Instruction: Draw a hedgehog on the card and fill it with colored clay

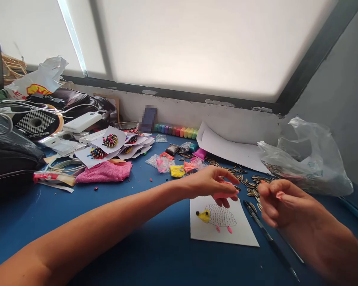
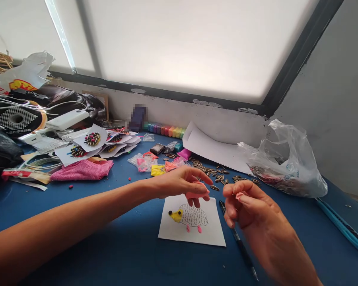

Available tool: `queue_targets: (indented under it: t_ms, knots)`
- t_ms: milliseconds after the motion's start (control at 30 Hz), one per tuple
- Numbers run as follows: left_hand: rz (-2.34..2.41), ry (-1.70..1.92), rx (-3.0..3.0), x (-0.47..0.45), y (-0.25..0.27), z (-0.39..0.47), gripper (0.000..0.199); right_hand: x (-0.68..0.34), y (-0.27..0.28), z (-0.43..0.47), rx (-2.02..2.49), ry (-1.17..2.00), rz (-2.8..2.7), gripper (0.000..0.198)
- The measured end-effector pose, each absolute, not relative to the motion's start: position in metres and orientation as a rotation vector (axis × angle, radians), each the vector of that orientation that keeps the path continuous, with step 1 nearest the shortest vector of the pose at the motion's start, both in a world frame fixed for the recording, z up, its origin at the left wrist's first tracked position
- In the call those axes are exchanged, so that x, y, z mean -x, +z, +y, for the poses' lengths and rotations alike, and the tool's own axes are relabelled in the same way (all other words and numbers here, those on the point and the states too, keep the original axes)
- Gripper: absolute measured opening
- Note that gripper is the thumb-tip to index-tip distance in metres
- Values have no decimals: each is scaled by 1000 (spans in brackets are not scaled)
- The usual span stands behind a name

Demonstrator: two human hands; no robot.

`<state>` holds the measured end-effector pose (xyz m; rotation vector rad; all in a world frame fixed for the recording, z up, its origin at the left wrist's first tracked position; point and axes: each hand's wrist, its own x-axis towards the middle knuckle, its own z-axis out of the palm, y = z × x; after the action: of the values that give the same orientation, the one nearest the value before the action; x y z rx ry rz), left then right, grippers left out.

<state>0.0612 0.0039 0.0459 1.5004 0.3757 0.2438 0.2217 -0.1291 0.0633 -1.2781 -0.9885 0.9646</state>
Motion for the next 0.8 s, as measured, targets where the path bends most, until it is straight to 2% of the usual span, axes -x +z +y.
queue_targets:
  t_ms: [167, 267, 333, 567, 800]
  knots:
    - [269, 256, -1368, -60, 47, 3, 16, -212, 58, -129, 1479, 967, -893, 8]
    - [295, 265, -1345, -61, 46, 2, 16, -209, 54, -131, 1532, 916, -958, 26]
    - [291, 261, -1337, -61, 45, 1, 20, -209, 52, -132, 1600, 791, -1052, 31]
    - [301, 315, -1243, -67, 40, -6, 50, -197, 47, -131, 1646, 393, -1342, 25]
    - [284, 385, -1224, -69, 41, -13, 52, -198, 45, -127, 1718, 506, -1104, 43]
